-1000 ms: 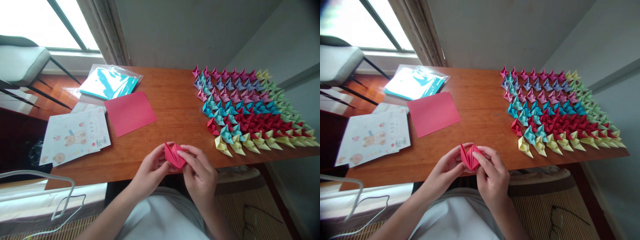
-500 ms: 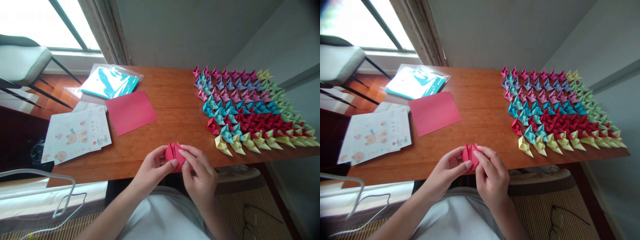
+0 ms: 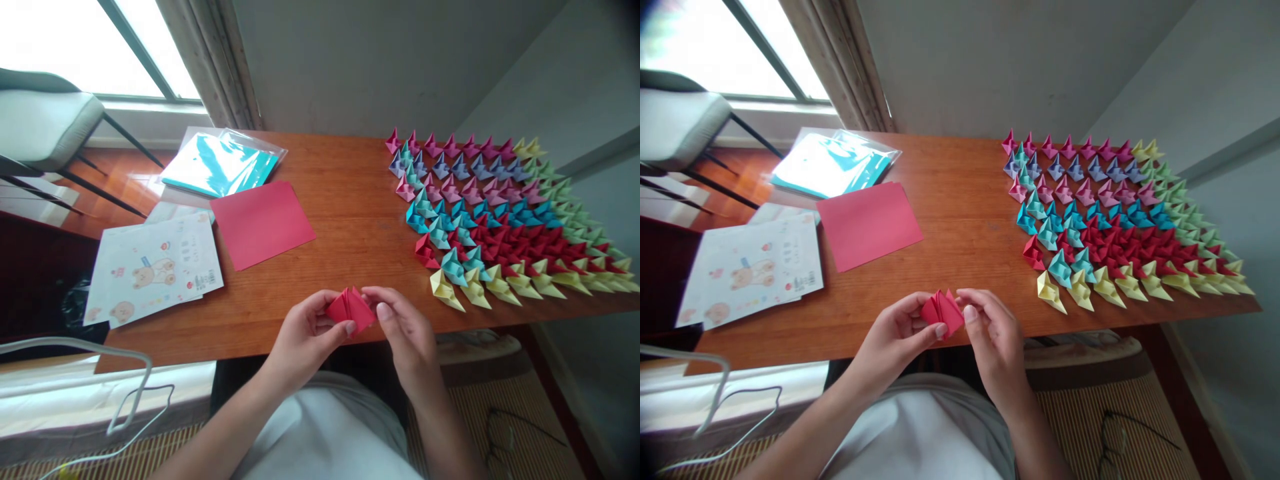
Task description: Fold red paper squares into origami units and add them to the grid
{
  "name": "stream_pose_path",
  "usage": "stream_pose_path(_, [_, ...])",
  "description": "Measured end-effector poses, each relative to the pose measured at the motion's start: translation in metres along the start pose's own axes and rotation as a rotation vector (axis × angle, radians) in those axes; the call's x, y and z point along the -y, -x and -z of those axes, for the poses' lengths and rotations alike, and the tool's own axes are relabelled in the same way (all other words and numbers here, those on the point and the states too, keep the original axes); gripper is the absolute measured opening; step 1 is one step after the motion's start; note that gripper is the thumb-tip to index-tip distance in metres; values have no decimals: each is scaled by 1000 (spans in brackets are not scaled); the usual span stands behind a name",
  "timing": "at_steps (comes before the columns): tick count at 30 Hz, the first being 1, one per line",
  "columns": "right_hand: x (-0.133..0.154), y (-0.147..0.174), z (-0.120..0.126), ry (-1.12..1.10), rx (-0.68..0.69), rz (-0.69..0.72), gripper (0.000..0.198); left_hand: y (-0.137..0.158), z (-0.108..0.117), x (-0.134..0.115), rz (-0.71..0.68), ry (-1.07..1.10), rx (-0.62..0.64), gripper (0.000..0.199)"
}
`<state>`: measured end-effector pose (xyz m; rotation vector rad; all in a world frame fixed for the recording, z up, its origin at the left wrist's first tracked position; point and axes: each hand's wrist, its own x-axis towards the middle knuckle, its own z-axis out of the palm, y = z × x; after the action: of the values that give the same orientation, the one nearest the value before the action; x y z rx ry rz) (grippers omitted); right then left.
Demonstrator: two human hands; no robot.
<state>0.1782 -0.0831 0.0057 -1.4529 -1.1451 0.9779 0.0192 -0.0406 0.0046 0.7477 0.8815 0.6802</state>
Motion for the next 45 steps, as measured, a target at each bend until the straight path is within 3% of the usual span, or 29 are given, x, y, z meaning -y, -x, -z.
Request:
stream_pose_path(4, [3,-4,3,27,92,-51,18,1,0,1,-5,-43,36,40])
stream_pose_path(12, [3,-2,4,40,47,-7,13,3,-2,-3,-50,-64,-2,32])
stream_pose_path(18, [7,-5,11,75,64,62,22,5,0,-4,-258,-472,-47,17])
stream_pose_path(23, [11,-13,16,270,188,276,16,7,-1,-4,-316,-738,-3,13])
stream_pose_path(28, [11,-18,17,284,251,274,3,7,-1,-3,-262,-635,73,13])
stream_pose_path(31, [7,-19,17,219,223,205,7,8,0,-5,-209,-522,119,13])
stream_pose_path(35, [4,-19,17,123,185,130,10,9,0,-7,-205,-542,123,14])
stream_pose_path(45, [10,-20,14,173,209,83,19,7,1,-1,-126,-530,133,20])
